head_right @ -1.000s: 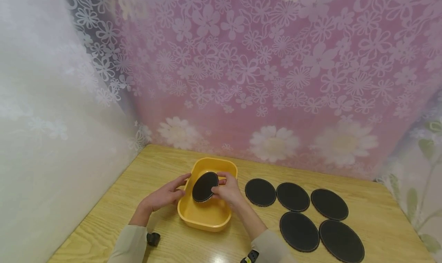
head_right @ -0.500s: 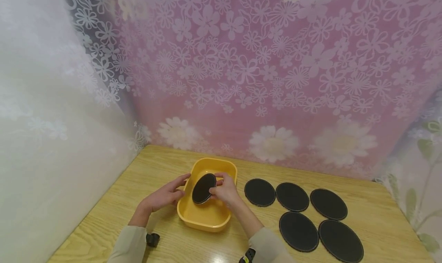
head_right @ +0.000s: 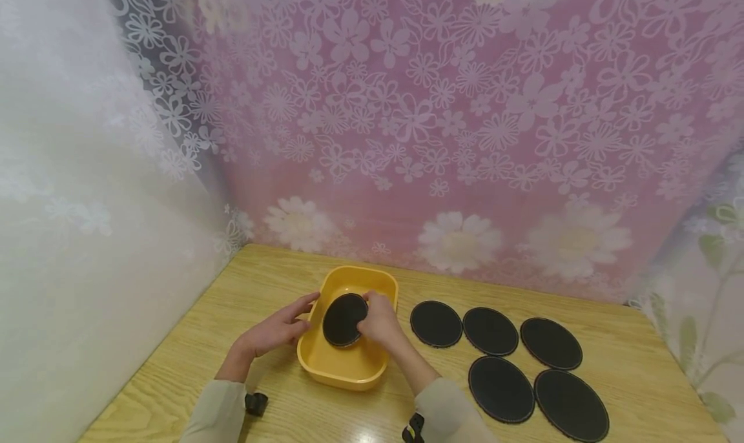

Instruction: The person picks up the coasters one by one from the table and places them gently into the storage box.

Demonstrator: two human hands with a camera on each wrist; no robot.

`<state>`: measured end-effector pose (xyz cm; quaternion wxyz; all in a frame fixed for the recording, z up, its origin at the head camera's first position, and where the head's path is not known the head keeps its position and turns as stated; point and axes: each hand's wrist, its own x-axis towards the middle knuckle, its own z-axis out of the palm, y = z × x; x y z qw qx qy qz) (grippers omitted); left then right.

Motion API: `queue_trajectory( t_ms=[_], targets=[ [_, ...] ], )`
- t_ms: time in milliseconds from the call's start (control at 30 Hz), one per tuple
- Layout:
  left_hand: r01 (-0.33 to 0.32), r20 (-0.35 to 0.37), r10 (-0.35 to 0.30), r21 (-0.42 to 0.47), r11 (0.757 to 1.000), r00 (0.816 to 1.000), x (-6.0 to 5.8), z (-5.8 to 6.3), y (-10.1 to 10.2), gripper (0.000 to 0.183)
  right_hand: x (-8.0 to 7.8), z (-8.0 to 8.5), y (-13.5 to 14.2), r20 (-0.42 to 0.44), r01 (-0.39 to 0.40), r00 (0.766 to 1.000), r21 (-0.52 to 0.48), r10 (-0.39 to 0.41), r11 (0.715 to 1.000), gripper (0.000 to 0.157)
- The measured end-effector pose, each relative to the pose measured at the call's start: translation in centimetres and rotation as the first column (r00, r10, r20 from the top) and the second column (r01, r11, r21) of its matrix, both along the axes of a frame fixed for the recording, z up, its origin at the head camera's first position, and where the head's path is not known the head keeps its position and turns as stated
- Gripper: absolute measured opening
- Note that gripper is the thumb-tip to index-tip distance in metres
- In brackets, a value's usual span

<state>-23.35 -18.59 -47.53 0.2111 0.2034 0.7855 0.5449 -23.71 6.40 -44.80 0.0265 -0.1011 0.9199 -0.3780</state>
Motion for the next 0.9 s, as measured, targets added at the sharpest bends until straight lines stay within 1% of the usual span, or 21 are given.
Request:
queue_trajectory(
  t_ms=[100, 200, 300, 400, 433, 533, 600, 667, 800, 900],
  targets=[
    [0.002, -0.007, -0.002, -0.002, 1.0, 1.0, -0.1, 0.0, 0.0, 0.063, -0.4, 0.1, 0.2, 0.018, -0.048, 0.999, 0.064, 0.047, 0.997, 0.052],
    [0.0, -0.012, -0.001, -0.008, 1.0, 1.0, -0.1, 0.0, 0.0, 0.063, -1.1, 0.3, 0.6, 0.07, -0.112, 0.992, 0.105, 0.105, 0.988, 0.046],
    [-0.004, -0.013, 0.004, -0.012, 1.0, 1.0, -0.1, -0.1, -0.1, 0.063, -1.5, 0.6, 0.7, 0.153, -0.144, 0.98, 0.133, 0.124, 0.981, 0.048],
    [-0.005, -0.014, 0.005, -0.012, 1.0, 1.0, -0.1, -0.1, 0.0, 0.063, -1.8, 0.8, 0.7, 0.21, -0.146, 0.971, 0.161, 0.111, 0.976, 0.051],
    [-0.004, -0.015, 0.004, -0.012, 1.0, 1.0, -0.1, -0.1, 0.0, 0.063, -1.6, 1.0, 0.6, 0.238, -0.129, 0.967, 0.165, 0.088, 0.978, 0.052],
    [-0.002, -0.019, 0.002, -0.016, 1.0, 1.0, -0.2, -0.1, 0.1, 0.063, -1.5, 1.4, 0.5, 0.268, -0.114, 0.961, 0.174, 0.064, 0.978, 0.052],
    [0.0, -0.022, 0.0, -0.016, 1.0, 1.0, -0.2, -0.1, 0.2, 0.063, -1.4, 1.6, 0.5, 0.284, -0.107, 0.957, 0.174, 0.054, 0.979, 0.048],
    [0.002, -0.024, -0.002, -0.014, 1.0, 1.0, -0.3, -0.2, 0.2, 0.063, -1.3, 1.8, 0.4, 0.296, -0.109, 0.954, 0.174, 0.053, 0.979, 0.043],
    [0.007, -0.022, -0.007, -0.006, 1.0, 1.0, -0.1, -0.1, 0.2, 0.063, -1.3, 1.8, 0.3, 0.308, -0.139, 0.949, 0.19, 0.076, 0.972, 0.031],
    [0.007, -0.026, -0.007, -0.002, 1.0, 1.0, 0.1, 0.1, 0.1, 0.063, -1.2, 1.8, 0.1, 0.3, -0.151, 0.95, 0.2, 0.087, 0.968, 0.033]
  ],
)
